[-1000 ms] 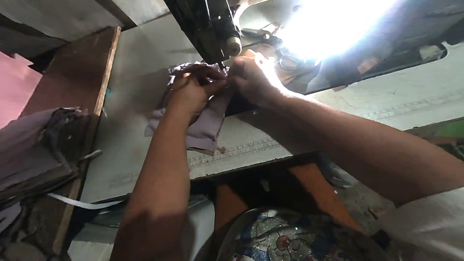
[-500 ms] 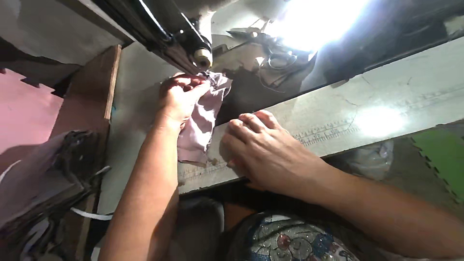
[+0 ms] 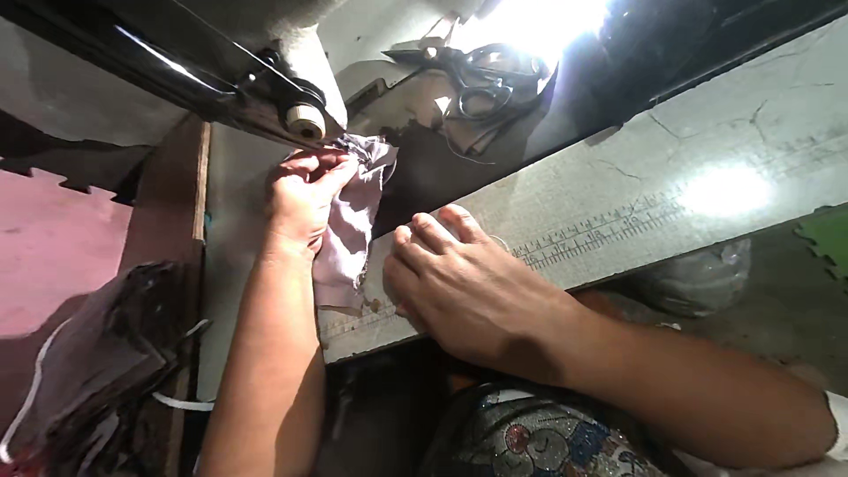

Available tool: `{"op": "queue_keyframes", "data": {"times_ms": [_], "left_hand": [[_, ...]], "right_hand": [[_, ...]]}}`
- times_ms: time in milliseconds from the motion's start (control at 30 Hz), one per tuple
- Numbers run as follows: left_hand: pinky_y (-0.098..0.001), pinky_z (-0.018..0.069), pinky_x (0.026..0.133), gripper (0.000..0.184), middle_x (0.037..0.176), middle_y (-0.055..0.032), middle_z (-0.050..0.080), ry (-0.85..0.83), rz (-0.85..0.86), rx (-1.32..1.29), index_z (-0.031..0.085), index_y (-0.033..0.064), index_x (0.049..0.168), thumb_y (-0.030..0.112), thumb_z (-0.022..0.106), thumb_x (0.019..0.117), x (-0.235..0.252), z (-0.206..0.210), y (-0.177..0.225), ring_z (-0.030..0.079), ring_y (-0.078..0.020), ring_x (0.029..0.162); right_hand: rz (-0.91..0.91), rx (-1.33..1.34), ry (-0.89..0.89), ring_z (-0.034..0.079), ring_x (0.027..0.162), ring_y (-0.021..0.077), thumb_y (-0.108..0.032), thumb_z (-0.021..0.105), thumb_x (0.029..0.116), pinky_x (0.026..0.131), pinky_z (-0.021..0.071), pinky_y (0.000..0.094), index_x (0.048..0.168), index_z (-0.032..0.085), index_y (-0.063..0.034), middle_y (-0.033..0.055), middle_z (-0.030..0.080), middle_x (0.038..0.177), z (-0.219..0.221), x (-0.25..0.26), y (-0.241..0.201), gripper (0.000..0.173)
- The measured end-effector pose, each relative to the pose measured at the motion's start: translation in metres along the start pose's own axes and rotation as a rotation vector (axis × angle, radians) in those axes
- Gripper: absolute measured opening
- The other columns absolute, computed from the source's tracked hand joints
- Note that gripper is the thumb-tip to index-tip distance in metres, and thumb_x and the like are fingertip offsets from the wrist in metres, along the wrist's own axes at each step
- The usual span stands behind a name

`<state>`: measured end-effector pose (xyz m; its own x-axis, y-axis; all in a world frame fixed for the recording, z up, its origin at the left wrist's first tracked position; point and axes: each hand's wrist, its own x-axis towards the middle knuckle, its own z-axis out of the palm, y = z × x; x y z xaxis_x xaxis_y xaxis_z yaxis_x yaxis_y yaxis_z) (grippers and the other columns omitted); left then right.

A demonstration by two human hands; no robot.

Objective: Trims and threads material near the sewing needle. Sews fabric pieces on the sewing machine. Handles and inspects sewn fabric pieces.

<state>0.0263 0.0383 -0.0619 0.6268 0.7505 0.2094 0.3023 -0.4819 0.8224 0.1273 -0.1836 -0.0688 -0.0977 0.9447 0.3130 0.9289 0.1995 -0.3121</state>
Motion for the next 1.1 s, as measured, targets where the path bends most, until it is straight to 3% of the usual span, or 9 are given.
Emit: {"op": "queue_keyframes", "data": {"times_ms": [1100], "left_hand": [[-0.0149, 0.0526, 0.087, 0.011, 0.103, 0.0047, 0.066, 0.011, 0.001, 0.042, 0.071, 0.0069, 0.098, 0.002, 0.074, 0.0891, -0.0003, 0.0026, 0.0056, 0.062, 0.0027, 0.096]], "right_hand": [[-0.002, -0.044, 0.010, 0.055, 0.129, 0.0294, -0.037, 0.046, 0.1042, 0.111, 0.0360, 0.0542, 0.119, 0.068, -0.0145, 0.0093, 0.065, 0.127, 0.0020, 0.0017, 0.0000, 0.034]]}}
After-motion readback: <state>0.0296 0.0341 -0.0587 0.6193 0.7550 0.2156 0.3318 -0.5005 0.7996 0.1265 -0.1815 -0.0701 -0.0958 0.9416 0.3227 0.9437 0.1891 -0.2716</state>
